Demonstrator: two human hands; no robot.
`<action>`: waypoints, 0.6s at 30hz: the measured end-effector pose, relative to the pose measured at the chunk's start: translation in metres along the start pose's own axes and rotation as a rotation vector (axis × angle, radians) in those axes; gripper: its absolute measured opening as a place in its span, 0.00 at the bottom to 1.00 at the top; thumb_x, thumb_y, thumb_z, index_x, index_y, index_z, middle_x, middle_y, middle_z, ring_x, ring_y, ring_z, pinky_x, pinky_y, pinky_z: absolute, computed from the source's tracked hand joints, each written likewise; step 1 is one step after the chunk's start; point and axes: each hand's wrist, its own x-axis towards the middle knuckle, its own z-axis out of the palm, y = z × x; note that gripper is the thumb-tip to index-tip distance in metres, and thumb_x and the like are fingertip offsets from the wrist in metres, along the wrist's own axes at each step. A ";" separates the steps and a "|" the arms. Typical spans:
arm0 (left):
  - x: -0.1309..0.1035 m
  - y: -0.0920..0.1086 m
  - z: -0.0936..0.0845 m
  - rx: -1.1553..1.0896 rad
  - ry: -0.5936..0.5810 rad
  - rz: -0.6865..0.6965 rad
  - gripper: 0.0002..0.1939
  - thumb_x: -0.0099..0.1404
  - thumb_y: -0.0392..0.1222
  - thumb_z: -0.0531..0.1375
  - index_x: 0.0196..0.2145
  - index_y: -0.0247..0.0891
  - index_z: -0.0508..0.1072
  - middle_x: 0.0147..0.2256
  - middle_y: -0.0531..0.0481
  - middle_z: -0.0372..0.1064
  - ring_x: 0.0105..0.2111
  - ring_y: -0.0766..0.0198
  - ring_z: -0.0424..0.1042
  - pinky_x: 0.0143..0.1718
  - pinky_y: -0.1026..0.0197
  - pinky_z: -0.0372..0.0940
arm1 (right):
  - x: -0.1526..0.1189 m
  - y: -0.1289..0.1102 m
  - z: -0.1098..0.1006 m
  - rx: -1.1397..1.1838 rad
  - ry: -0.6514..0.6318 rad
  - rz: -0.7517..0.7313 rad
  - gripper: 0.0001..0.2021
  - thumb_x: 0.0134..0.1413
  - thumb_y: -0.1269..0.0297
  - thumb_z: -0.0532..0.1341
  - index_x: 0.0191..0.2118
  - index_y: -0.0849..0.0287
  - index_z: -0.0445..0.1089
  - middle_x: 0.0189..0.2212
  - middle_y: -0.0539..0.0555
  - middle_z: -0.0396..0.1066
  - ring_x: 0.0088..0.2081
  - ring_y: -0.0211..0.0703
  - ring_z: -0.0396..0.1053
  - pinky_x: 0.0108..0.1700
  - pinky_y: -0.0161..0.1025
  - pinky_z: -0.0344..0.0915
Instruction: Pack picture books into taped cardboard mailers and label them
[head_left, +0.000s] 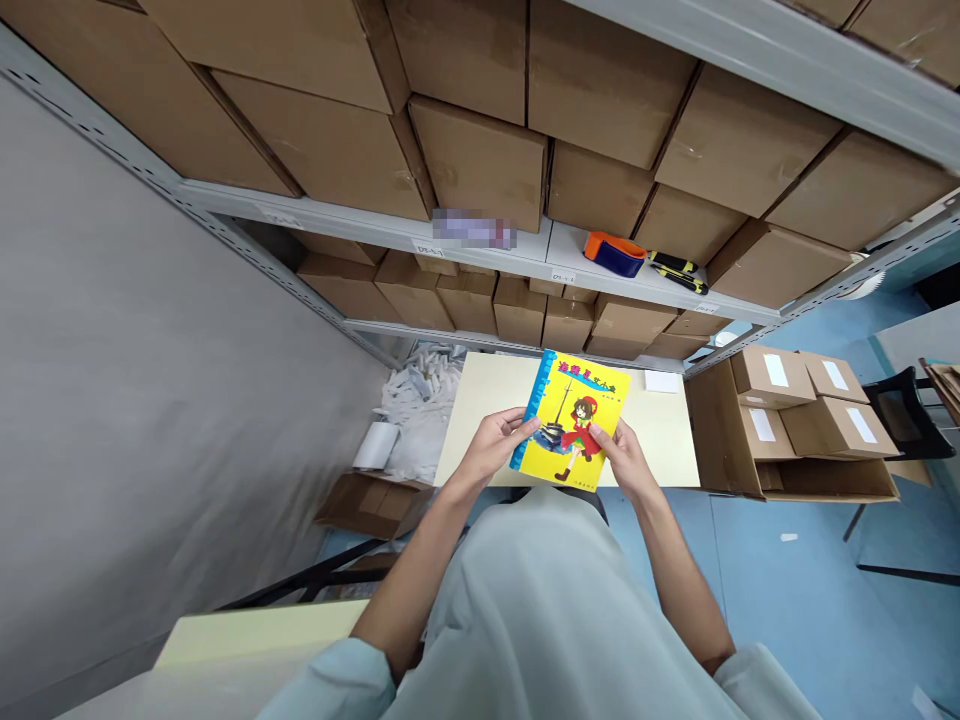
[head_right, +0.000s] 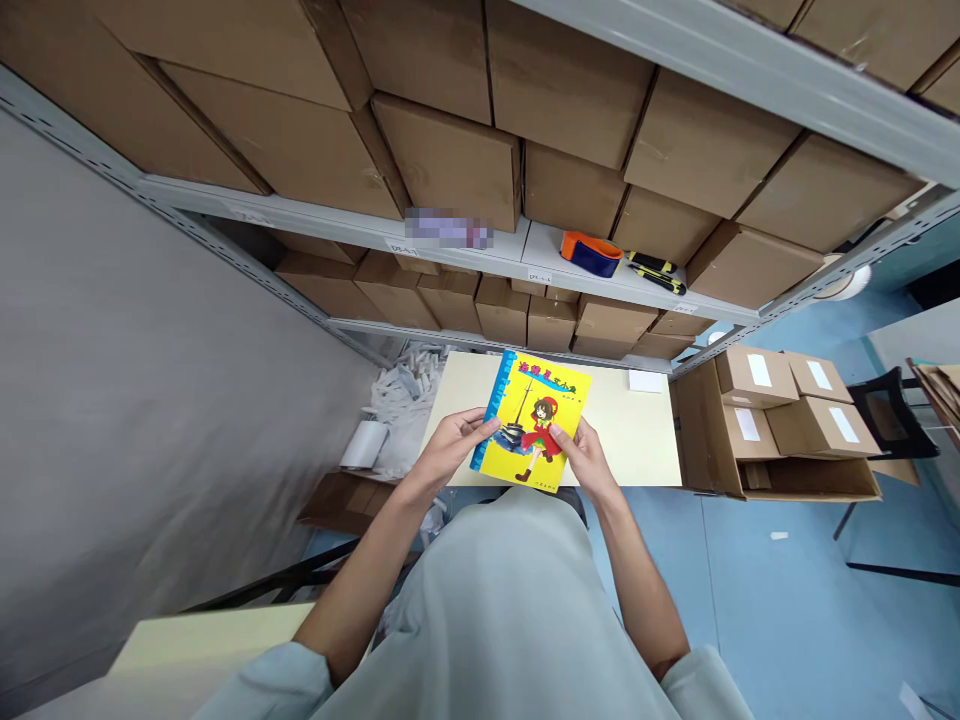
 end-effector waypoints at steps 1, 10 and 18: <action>0.000 0.000 0.001 0.010 0.013 0.025 0.35 0.53 0.68 0.77 0.47 0.37 0.85 0.48 0.39 0.85 0.49 0.43 0.85 0.53 0.45 0.81 | 0.002 0.000 -0.001 -0.015 0.002 -0.003 0.30 0.55 0.36 0.74 0.53 0.52 0.78 0.55 0.58 0.83 0.53 0.62 0.82 0.56 0.57 0.80; 0.010 0.008 -0.029 0.449 0.097 0.519 0.17 0.67 0.60 0.70 0.41 0.45 0.89 0.52 0.41 0.84 0.67 0.43 0.72 0.70 0.37 0.67 | 0.017 -0.020 -0.018 -0.251 -0.034 -0.252 0.22 0.48 0.40 0.80 0.45 0.45 0.87 0.61 0.55 0.80 0.74 0.67 0.62 0.74 0.67 0.62; 0.002 0.021 -0.040 0.499 0.101 0.558 0.14 0.70 0.54 0.68 0.42 0.46 0.89 0.49 0.43 0.85 0.60 0.45 0.79 0.67 0.40 0.71 | 0.015 -0.024 -0.018 -0.363 -0.039 -0.350 0.23 0.55 0.43 0.77 0.55 0.43 0.85 0.55 0.55 0.83 0.63 0.63 0.76 0.71 0.64 0.65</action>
